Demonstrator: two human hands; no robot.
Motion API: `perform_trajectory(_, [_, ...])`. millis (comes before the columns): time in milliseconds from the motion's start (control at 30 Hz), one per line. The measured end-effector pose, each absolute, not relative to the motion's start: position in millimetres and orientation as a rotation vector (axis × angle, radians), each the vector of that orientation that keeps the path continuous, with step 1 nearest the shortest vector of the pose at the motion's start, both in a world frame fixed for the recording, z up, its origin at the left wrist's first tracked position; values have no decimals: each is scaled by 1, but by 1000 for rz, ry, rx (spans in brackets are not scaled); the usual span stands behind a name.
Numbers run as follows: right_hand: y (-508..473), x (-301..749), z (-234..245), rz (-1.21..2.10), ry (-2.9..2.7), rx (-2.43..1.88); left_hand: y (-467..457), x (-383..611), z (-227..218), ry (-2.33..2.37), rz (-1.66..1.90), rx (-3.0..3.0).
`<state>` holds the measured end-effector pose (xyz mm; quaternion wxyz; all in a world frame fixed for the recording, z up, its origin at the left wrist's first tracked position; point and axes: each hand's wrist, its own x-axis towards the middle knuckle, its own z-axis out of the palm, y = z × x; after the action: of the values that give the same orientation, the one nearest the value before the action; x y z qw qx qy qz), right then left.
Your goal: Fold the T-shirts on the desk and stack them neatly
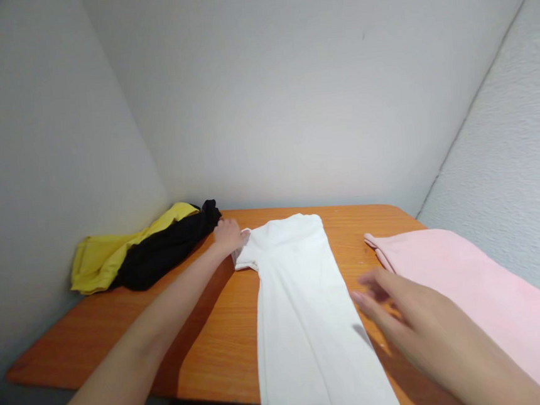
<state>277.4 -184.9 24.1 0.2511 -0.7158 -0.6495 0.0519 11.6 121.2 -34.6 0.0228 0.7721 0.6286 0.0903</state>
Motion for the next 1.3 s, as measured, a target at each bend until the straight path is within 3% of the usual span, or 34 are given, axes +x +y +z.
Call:
perform_trajectory(100, [-93, 265, 23, 124, -2094, -1772, 124, -9, -34, 2068, 244, 2267])
perform_trajectory(233, [3, 227, -15, 230, -2321, -1799, 123, -21, -39, 1993, 228, 2223])
perform_trajectory(433, [53, 193, -58, 329, -2393, -2051, 131, -31, -38, 1943, 382, 2084])
perform_trajectory(700, [59, 193, -65, 219, -2384, -2007, 148, -22, -13, 1769, 486, 1726])
perform_trajectory(967, [18, 190, -39, 142, -2260, -2205, 137, 74, 36, 1253, 528, 1884])
perform_trajectory(1167, [-64, 235, 3, 377, -2391, -2226, 87, 63, 7, 1041, 498, 2180])
perform_trajectory(1300, [-53, 273, 15, 395, -2340, -2104, 46, 31, -27, 959, 515, 2504])
